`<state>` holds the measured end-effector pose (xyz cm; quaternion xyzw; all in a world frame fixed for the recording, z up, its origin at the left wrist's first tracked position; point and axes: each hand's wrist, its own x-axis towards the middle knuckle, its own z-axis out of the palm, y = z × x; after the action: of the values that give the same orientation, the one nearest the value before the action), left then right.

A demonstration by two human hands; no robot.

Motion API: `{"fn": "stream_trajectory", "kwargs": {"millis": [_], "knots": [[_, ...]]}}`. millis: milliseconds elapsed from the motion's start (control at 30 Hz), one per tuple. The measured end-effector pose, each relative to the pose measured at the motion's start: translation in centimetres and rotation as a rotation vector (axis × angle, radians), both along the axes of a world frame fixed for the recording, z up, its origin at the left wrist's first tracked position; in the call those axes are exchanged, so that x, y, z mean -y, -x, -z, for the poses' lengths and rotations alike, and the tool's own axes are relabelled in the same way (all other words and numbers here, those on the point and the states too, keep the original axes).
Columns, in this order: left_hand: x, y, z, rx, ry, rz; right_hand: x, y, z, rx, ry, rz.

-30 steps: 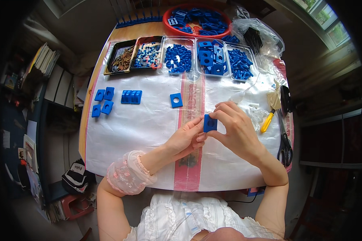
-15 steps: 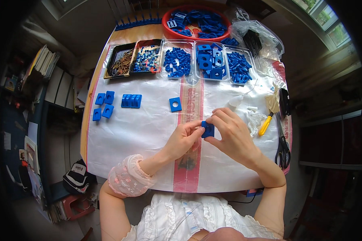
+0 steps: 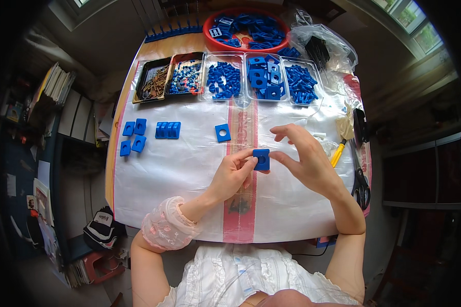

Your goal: The user is assembling blue plastic blocks using a liquid adhesive from a small bottle.

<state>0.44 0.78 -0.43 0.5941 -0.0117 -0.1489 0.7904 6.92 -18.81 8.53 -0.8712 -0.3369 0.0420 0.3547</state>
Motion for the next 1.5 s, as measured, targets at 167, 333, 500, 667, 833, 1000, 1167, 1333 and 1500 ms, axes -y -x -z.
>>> {"fn": "stream_trajectory", "kwargs": {"millis": [167, 333, 500, 667, 833, 1000, 1167, 1333, 1500], "knots": [[0.0, 0.1, 0.3, 0.016, -0.001, 0.005, 0.4, 0.5, 2.4, -0.236, -0.163, 0.042], [0.3, 0.3, -0.1, 0.011, 0.036, 0.040, 1.2, 1.4, 6.0, -0.583, -0.326, 0.040], [0.5, 0.5, -0.1, 0.022, 0.019, 0.058, 0.8, 2.2, 8.5, -0.764, -0.647, 0.005], [0.6, 0.6, -0.2, 0.041, -0.050, 0.069, 1.0, 2.4, 9.0, -0.816, -0.732, 0.005], [0.8, 0.5, -0.2, 0.059, -0.107, 0.077, 1.0, 2.5, 9.1, -0.812, -0.743, 0.023], [0.9, 0.5, -0.3, 0.064, -0.123, 0.078, 1.0, 2.4, 9.0, -0.801, -0.753, 0.035], [1.0, 0.4, 0.1, 0.048, -0.098, 0.085, 1.0, 2.6, 9.2, -0.807, -0.778, 0.073], [1.1, 0.4, 0.2, 0.039, -0.085, 0.101, 1.1, 2.6, 9.5, -0.817, -0.820, 0.070], [1.0, 0.4, -0.1, 0.054, -0.109, 0.142, 1.3, 2.5, 9.8, -0.792, -0.790, 0.107]]}}
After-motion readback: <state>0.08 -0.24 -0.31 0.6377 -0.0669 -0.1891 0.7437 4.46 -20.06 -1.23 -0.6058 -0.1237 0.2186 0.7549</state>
